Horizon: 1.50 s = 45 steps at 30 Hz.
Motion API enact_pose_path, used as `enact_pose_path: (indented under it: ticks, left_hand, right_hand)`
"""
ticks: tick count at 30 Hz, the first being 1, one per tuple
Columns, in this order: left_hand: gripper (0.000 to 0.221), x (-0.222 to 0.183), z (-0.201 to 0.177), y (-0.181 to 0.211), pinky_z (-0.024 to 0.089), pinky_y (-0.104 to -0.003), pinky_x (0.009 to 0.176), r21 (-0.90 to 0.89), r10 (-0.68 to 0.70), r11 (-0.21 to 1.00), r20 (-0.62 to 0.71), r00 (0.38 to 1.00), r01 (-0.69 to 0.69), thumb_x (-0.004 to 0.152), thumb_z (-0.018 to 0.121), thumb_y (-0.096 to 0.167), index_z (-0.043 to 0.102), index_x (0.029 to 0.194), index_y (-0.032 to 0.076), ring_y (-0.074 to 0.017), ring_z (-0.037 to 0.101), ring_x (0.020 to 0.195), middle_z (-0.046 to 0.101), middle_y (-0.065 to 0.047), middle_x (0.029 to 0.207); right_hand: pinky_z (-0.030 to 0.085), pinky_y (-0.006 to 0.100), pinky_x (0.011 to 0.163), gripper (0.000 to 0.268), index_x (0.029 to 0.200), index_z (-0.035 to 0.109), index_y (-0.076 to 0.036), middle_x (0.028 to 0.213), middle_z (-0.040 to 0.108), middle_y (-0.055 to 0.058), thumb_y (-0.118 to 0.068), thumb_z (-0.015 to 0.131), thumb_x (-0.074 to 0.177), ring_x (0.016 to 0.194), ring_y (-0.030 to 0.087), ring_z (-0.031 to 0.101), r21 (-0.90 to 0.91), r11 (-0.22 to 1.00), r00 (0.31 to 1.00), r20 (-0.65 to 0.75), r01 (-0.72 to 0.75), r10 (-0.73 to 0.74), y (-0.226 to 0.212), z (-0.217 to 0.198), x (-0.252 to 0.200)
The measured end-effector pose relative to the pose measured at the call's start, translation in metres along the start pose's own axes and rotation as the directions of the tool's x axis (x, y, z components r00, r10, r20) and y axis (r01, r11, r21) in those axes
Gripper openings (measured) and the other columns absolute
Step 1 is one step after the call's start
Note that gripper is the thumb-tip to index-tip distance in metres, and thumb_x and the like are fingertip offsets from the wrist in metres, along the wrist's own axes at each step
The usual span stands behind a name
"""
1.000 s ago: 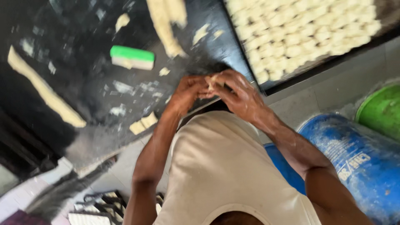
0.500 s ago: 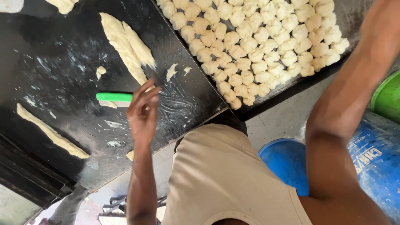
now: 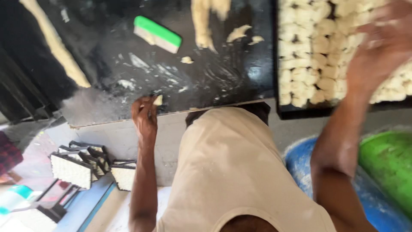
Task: The person shapes small pieces of dough into balls and places them onto a tray, then flattens a larger piece of dough by hand, cuts it into strips using a scraper, and rolls the strips.
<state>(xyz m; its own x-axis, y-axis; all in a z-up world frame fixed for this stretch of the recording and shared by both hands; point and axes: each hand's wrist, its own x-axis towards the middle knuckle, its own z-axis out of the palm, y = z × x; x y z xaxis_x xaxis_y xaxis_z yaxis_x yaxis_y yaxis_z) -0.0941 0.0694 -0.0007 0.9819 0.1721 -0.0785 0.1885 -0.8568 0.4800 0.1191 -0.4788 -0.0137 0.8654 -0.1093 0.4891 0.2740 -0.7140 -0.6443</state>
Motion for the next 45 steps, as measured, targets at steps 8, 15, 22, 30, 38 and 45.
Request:
enact_pose_path:
  ticks: [8,15,22,30,38,45]
  left_hand:
    - [0.033,0.011,-0.038,-0.034,0.057,-0.032,0.084,-0.76,-0.347,0.571,0.118,0.931,0.309,0.104,0.06,-0.004,0.067,0.136,-0.004,-0.0194,0.065,0.093,0.072,-0.016,0.114]
    - [0.038,0.013,0.002,-0.039,0.062,-0.032,0.092,-0.932,-0.165,0.202,0.27,0.949,0.3,0.101,0.064,0.002,0.058,0.137,-0.008,-0.0208,0.072,0.106,0.072,-0.013,0.117]
    - [0.027,0.057,0.009,-0.018,0.06,-0.031,0.084,-0.824,0.084,0.5,0.352,0.932,0.267,0.099,0.069,0.006,0.071,0.125,-0.002,-0.0164,0.074,0.093,0.076,-0.011,0.107]
    - [0.03,0.076,0.003,0.0,0.064,-0.033,0.085,-0.763,0.395,0.567,0.582,0.711,0.31,0.1,0.068,0.007,0.07,0.129,0.0,-0.0165,0.074,0.092,0.078,-0.011,0.108]
    - [0.033,0.07,0.001,0.02,0.063,-0.034,0.098,-0.829,0.507,0.236,0.55,0.664,0.507,0.106,0.06,0.003,0.066,0.138,0.007,-0.0159,0.07,0.106,0.073,-0.008,0.121]
    - [0.039,0.084,0.005,0.074,0.059,-0.031,0.091,-0.877,0.558,0.449,0.426,0.713,0.173,0.097,0.077,0.004,0.064,0.132,0.011,-0.015,0.07,0.103,0.071,-0.005,0.119]
  right_hand:
    - [0.051,0.049,0.081,0.02,0.116,0.07,0.003,0.106,0.065,0.022,0.007,0.076,0.097,0.097,0.036,0.063,-0.113,0.97,0.837,0.533,0.214,-0.122,-0.151,0.14,-0.035]
    - [0.059,0.036,0.077,0.031,0.114,0.068,0.002,0.107,0.067,0.018,-0.002,0.076,0.084,0.089,0.029,0.068,0.187,0.905,0.765,0.485,0.382,-0.423,-0.237,0.176,-0.06]
    - [0.065,0.03,0.076,0.019,0.115,0.072,-0.005,0.109,0.075,0.008,0.001,0.073,0.097,0.091,0.013,0.075,0.301,0.869,0.559,0.829,-0.393,-0.035,-0.307,0.18,-0.105]
    - [0.055,0.04,0.076,0.021,0.108,0.074,-0.004,0.099,0.068,0.007,-0.006,0.087,0.092,0.09,0.024,0.064,0.196,0.979,0.754,0.633,0.062,-0.175,-0.352,0.138,-0.107]
    - [0.054,0.044,0.087,0.034,0.108,0.065,-0.001,0.106,0.06,0.013,0.0,0.087,0.082,0.1,0.031,0.06,0.145,0.987,0.905,0.408,0.065,-0.12,-0.332,0.118,-0.14]
    - [0.055,0.038,0.092,0.018,0.116,0.074,-0.004,0.113,0.073,0.015,0.0,0.074,0.098,0.101,0.023,0.066,0.437,0.405,0.575,0.747,-0.803,0.335,-0.274,0.092,-0.115]
